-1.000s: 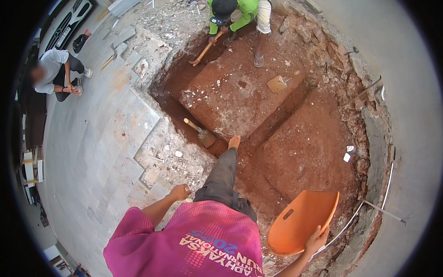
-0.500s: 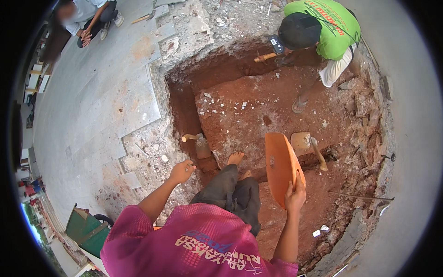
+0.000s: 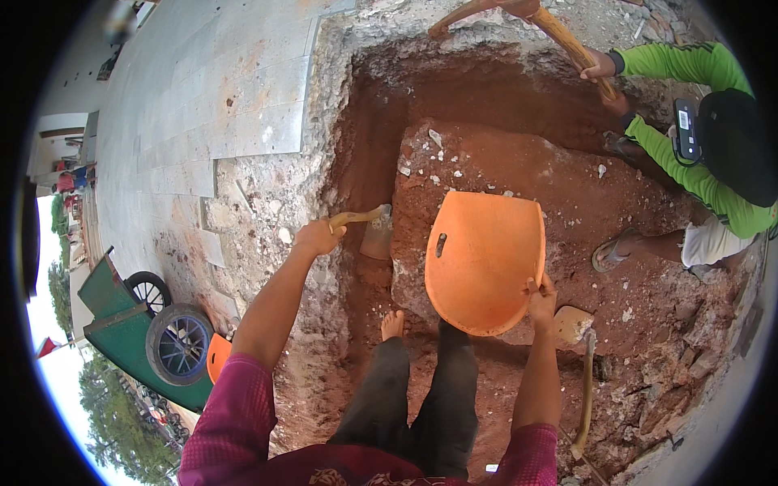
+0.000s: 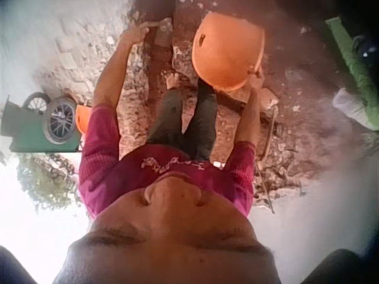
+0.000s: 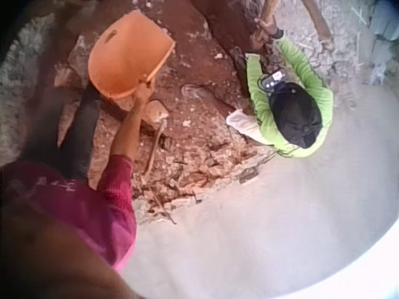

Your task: The person uses a hoe to break up and scoop soil from a large excavation pit into an orange basin. They then carry the basin to a green wheelbarrow and dump the contents. The process is repeated multiple times.

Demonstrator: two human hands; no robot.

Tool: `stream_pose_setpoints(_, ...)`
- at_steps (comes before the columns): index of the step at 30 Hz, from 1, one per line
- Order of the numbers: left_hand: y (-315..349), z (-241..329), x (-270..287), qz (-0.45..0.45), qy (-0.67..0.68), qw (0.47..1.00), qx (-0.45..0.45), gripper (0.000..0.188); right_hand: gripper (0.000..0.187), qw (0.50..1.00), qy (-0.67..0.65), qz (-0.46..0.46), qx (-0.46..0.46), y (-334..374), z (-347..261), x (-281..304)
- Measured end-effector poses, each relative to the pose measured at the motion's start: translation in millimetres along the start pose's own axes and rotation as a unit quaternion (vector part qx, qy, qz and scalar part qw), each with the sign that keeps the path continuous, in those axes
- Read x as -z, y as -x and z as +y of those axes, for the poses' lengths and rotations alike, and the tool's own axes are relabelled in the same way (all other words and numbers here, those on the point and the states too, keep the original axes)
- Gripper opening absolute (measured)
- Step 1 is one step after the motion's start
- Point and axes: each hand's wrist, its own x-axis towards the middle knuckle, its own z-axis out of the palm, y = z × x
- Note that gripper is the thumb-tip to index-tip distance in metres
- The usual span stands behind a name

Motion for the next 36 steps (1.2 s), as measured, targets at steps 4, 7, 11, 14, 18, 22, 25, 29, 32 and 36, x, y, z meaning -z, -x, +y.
stream_pose_setpoints(4,-9.3,-6.1,-42.0,-0.172,-0.068,0.983,-0.003,0.056,0.028,0.991,0.056,0.022,-0.119,-48.2,78.2,-8.2)
stream_pose_setpoints(7,-18.0,0.4,-73.9,-0.089,-0.016,0.992,-0.083,0.048,0.033,0.973,0.186,0.107,-0.083,-126.2,118.8,72.3)
stream_pose_setpoints(11,11.3,-64.6,-99.6,-0.183,0.257,0.949,-0.013,0.044,0.041,0.896,0.388,0.206,-0.07,-122.7,125.9,0.4)
stream_pose_setpoints(14,20.4,-84.1,-127.0,-0.191,0.392,0.899,-0.045,0.045,0.042,0.793,0.471,0.339,0.186,-124.4,123.7,-20.1)
stream_pose_setpoints(18,101.0,-156.0,-206.8,-0.245,0.48,0.842,-0.018,0.045,0.043,0.975,0.219,-0.033,0.031,-32.2,110.5,-227.4)
stream_pose_setpoints(22,169.6,-172.3,-328.1,-0.381,0.683,0.617,0.082,0.043,0.085,0.93,0.214,-0.184,-0.238,44.2,166.4,-406.6)
stream_pose_setpoints(25,194.1,-160.1,-412.4,-0.359,0.59,0.719,0.08,0.044,0.066,0.92,0.142,-0.132,-0.339,87.5,234.0,-494.9)
stream_pose_setpoints(29,236.3,-161.9,-435.6,-0.246,0.543,0.8,0.064,0.048,0.028,0.932,0.217,-0.048,-0.287,120.6,281.9,-507.7)
stream_pose_setpoints(32,224.8,-163.8,-437.3,-0.223,0.552,0.803,0.03,0.055,0.024,0.941,0.258,-0.039,-0.217,123.8,272.6,-502.8)
stream_pose_setpoints(36,140.9,-148.5,-443.2,-0.194,0.546,0.814,-0.033,0.06,0.031,0.957,0.277,-0.049,-0.073,54.6,230.4,-527.4)
